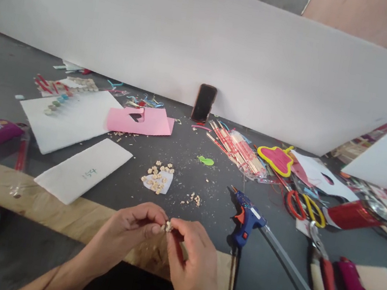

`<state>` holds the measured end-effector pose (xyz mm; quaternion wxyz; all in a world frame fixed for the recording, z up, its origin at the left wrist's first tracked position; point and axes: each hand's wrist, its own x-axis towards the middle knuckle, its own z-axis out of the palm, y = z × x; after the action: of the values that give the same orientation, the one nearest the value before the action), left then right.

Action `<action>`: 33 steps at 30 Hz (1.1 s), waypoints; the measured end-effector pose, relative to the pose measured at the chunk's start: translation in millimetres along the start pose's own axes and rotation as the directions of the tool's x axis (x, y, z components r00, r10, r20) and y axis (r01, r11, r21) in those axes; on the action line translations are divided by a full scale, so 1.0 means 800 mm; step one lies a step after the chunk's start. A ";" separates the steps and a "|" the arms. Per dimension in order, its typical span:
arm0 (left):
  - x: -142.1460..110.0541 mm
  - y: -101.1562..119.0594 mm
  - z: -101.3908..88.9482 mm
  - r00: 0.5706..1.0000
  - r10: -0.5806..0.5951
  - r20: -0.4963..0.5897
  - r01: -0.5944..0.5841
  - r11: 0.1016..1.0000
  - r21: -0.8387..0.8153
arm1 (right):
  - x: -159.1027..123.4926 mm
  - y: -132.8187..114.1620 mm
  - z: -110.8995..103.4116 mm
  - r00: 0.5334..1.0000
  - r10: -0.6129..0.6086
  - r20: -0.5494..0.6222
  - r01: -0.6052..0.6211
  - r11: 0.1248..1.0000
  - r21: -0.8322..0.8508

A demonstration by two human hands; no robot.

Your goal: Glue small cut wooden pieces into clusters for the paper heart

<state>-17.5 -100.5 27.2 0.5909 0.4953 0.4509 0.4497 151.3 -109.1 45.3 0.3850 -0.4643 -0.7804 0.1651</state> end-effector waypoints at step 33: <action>-0.002 0.011 0.007 0.995 -0.095 0.027 0.098 0.985 -0.144 | -0.004 -0.004 0.001 0.998 -0.046 -0.034 0.048 0.998 0.045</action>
<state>-13.1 -102.0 36.2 0.6509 0.4330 0.4345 0.4473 149.6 -113.4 45.6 0.4120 -0.4396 -0.7807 0.1660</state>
